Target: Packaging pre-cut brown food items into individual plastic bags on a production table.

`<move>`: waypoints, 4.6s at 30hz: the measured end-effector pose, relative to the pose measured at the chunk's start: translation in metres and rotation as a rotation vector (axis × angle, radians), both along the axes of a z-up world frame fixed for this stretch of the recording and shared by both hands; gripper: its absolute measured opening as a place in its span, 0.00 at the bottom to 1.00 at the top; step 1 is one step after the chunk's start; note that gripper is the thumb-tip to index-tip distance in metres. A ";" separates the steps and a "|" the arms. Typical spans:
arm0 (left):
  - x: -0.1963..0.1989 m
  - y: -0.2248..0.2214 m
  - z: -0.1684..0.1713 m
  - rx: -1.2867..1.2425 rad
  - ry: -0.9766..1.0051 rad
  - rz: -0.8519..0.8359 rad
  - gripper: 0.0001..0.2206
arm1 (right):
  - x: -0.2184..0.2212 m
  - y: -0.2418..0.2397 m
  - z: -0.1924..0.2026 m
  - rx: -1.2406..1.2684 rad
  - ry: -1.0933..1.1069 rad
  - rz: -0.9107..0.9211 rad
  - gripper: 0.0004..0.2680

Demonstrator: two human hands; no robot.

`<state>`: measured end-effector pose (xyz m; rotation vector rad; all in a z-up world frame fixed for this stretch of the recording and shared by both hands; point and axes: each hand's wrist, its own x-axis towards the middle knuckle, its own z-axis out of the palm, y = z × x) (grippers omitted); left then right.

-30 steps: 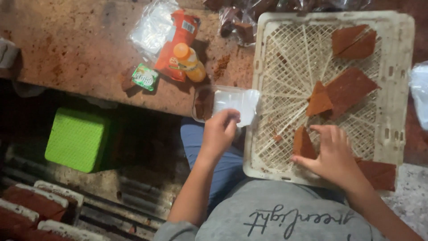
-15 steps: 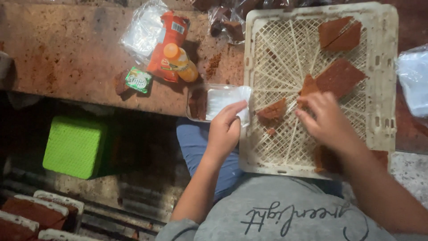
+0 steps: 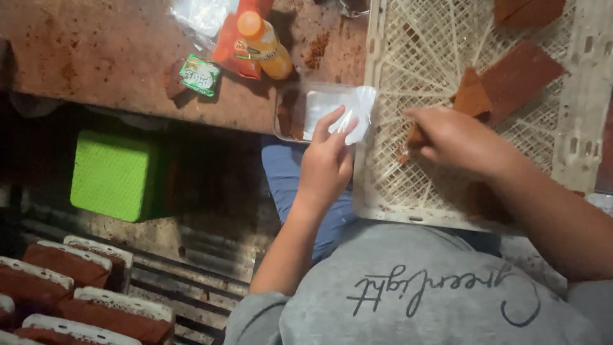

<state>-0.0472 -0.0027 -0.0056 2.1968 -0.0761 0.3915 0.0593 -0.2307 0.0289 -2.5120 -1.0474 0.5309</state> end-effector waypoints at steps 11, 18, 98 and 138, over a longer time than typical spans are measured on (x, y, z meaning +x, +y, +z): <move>0.021 -0.020 0.023 0.185 0.384 -0.226 0.31 | -0.054 -0.024 0.035 0.821 0.138 -0.037 0.15; 0.018 -0.062 0.012 0.095 0.026 -0.362 0.23 | -0.051 -0.027 0.013 0.422 -0.090 -0.268 0.17; 0.057 0.003 -0.042 -0.427 0.243 0.252 0.07 | -0.041 -0.073 -0.008 0.857 0.271 -1.001 0.08; 0.036 -0.011 -0.027 -0.091 0.112 0.012 0.10 | -0.017 -0.045 -0.023 -0.275 -0.033 -0.289 0.16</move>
